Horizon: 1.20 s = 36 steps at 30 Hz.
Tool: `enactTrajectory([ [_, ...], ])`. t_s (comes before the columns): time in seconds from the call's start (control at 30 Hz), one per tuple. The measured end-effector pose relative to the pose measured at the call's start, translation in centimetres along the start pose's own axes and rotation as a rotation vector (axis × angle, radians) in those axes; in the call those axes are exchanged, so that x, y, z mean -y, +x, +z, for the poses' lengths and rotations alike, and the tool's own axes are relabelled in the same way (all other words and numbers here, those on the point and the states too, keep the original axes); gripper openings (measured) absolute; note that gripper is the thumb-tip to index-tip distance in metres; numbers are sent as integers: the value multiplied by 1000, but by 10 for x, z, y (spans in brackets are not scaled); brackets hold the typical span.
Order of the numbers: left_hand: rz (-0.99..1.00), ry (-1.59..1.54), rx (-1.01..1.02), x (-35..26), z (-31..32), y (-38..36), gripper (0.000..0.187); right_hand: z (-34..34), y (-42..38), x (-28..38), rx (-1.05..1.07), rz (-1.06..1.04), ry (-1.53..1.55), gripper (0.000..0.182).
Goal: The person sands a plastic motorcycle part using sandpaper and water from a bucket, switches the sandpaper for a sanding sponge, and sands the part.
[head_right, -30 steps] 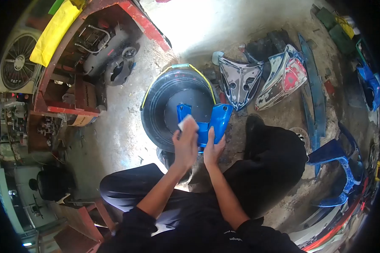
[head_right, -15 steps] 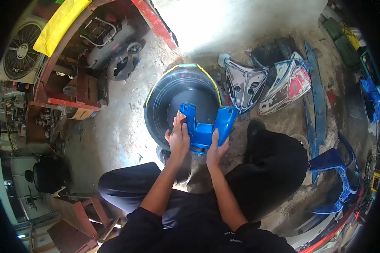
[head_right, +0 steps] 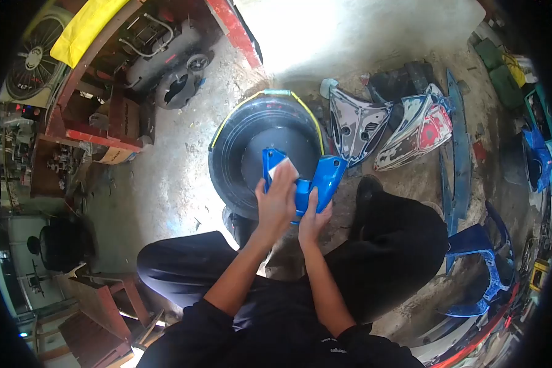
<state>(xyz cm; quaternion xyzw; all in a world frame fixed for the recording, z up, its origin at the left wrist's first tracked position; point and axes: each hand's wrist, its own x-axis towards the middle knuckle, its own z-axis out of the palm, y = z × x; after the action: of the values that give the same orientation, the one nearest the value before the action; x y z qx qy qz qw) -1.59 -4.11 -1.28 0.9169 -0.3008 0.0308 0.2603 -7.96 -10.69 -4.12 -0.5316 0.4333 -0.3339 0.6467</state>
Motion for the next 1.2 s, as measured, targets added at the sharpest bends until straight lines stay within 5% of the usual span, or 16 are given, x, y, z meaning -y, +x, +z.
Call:
enactTrajectory([
  [0.03, -282, -49, 114, 6, -14, 14, 45, -1, -3, 2, 4, 27, 25, 35],
  [0.07, -500, -59, -32, 15, -1, 20, 45, 4, 0, 5, 5, 40, 61, 36],
  [0.17, -37, -30, -14, 2, 4, 4, 42, 3, 2, -1, -18, 14, 18, 37],
  [0.2, -47, -28, -3, 8, 1, 4, 42, 0, -5, 0, -16, 27, 10, 37],
  [0.27, -504, -90, 7, 24, 1, 28, 43, 4, 0, 9, 2, 39, 39, 40],
  [0.33, -83, -74, -34, 9, 7, 13, 39, 3, 8, -6, 0, 27, 40, 41],
  [0.43, -193, 22, -31, 22, 2, 18, 34, 1, -1, -5, 4, 33, 36, 41],
  [0.53, -3, -57, -149, 13, 4, 18, 30, 1, 7, 3, 10, 28, -9, 39],
  [0.63, -410, -120, -48, 34, 2, 31, 40, 6, 0, 2, 3, 25, 16, 37],
  [0.73, 36, -11, -111, 32, 12, 16, 43, 2, 5, 4, 17, 35, 29, 36],
  [0.83, -177, -139, -11, 32, 6, 30, 42, 7, 4, -1, 5, 37, 56, 38],
  [0.87, 58, -148, -27, 25, 7, 22, 41, 5, 4, -5, -19, 13, 80, 40],
  [0.93, -124, -94, 123, 38, -11, 36, 42, -2, -1, -1, 7, 47, 38, 40],
  [0.97, -382, -159, -36, 53, 5, 40, 45, 0, 2, 2, 25, 63, 17, 40],
  [1.07, 4, -124, 76, 28, -1, 19, 47, 4, 3, 0, -18, 6, 5, 41],
  [1.2, 140, -61, 185, 8, -19, -25, 52, 3, 6, 1, 27, 62, 8, 42],
])
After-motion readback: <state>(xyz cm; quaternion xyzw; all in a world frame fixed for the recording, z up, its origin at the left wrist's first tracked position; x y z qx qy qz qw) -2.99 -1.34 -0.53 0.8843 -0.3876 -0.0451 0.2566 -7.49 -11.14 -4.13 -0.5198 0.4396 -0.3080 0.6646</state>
